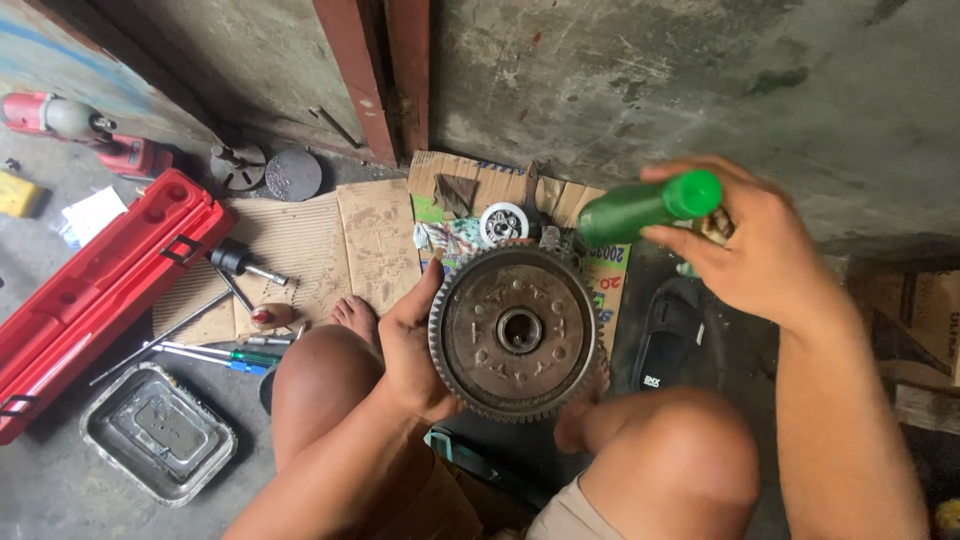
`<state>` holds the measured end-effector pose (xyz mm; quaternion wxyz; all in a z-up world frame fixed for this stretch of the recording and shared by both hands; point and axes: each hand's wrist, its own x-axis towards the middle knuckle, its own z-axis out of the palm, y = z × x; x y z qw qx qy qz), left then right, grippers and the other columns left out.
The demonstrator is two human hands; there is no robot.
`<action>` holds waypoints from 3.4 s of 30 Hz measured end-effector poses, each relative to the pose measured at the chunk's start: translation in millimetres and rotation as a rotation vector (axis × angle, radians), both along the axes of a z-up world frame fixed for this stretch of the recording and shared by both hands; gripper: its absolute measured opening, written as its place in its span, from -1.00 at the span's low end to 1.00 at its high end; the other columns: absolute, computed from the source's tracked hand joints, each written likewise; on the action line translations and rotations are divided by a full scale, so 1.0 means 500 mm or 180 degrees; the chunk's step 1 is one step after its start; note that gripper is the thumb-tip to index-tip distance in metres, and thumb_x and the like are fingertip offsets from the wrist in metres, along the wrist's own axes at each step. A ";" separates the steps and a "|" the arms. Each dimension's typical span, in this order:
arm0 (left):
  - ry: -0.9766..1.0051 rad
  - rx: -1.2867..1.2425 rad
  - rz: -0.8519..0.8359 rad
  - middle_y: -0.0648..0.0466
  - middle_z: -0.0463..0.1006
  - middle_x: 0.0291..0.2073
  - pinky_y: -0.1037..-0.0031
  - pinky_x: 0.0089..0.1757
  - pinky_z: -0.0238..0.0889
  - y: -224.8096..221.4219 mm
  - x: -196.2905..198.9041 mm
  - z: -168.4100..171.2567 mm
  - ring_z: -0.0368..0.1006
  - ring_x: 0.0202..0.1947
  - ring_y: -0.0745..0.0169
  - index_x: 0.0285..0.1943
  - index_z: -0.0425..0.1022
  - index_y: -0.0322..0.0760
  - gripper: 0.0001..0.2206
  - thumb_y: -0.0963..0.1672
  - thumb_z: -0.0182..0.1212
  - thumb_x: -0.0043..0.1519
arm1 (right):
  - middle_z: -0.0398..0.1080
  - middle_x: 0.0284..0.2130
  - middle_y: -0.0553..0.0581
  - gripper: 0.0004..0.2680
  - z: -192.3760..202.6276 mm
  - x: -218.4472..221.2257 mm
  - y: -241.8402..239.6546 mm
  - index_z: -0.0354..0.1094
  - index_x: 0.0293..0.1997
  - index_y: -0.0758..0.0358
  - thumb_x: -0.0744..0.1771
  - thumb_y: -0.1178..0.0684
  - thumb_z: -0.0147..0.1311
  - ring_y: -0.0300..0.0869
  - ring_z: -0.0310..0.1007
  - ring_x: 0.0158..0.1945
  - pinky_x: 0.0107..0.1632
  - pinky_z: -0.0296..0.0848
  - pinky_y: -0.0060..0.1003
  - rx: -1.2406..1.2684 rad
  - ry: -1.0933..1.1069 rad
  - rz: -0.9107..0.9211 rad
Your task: Cleaning a motorcycle flywheel using a cloth and cleaning fluid to remove grease and debris.
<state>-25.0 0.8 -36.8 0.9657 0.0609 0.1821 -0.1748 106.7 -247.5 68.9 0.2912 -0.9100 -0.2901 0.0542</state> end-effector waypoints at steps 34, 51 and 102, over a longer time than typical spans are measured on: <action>0.1644 0.0872 0.0519 -0.37 0.46 0.22 -0.28 0.26 0.07 -0.026 0.048 0.066 0.34 0.28 -0.47 0.27 0.41 -0.49 -0.36 0.10 -0.01 0.20 | 0.51 0.06 0.29 -0.46 -0.683 -0.053 -0.299 0.34 0.34 -0.12 0.20 -0.09 0.43 0.15 0.45 0.19 0.24 0.44 0.03 -0.0696 0.1549 -0.2396; -0.0172 -0.0323 -0.0297 -0.20 0.48 0.20 0.15 0.09 0.29 -0.027 0.017 0.035 0.45 0.08 -0.06 0.40 0.32 -0.46 -0.37 0.12 -0.14 0.36 | 0.51 -0.04 0.36 -0.65 -0.078 0.059 0.050 0.30 0.18 0.42 0.29 0.50 -0.08 -0.04 0.62 -0.11 -0.09 0.64 -0.37 0.1852 0.1449 0.0131; -0.0048 0.0043 0.0404 0.02 0.60 -0.33 0.47 -0.32 0.33 -0.017 0.031 0.015 0.45 -0.41 0.30 -0.03 0.52 -0.36 -0.61 0.04 -0.05 0.43 | 0.49 -0.14 -0.04 -0.85 0.033 -0.142 0.194 0.60 -0.15 0.15 0.25 0.19 0.22 -0.19 0.34 -0.18 0.09 0.09 -0.17 0.0084 -0.1086 0.0497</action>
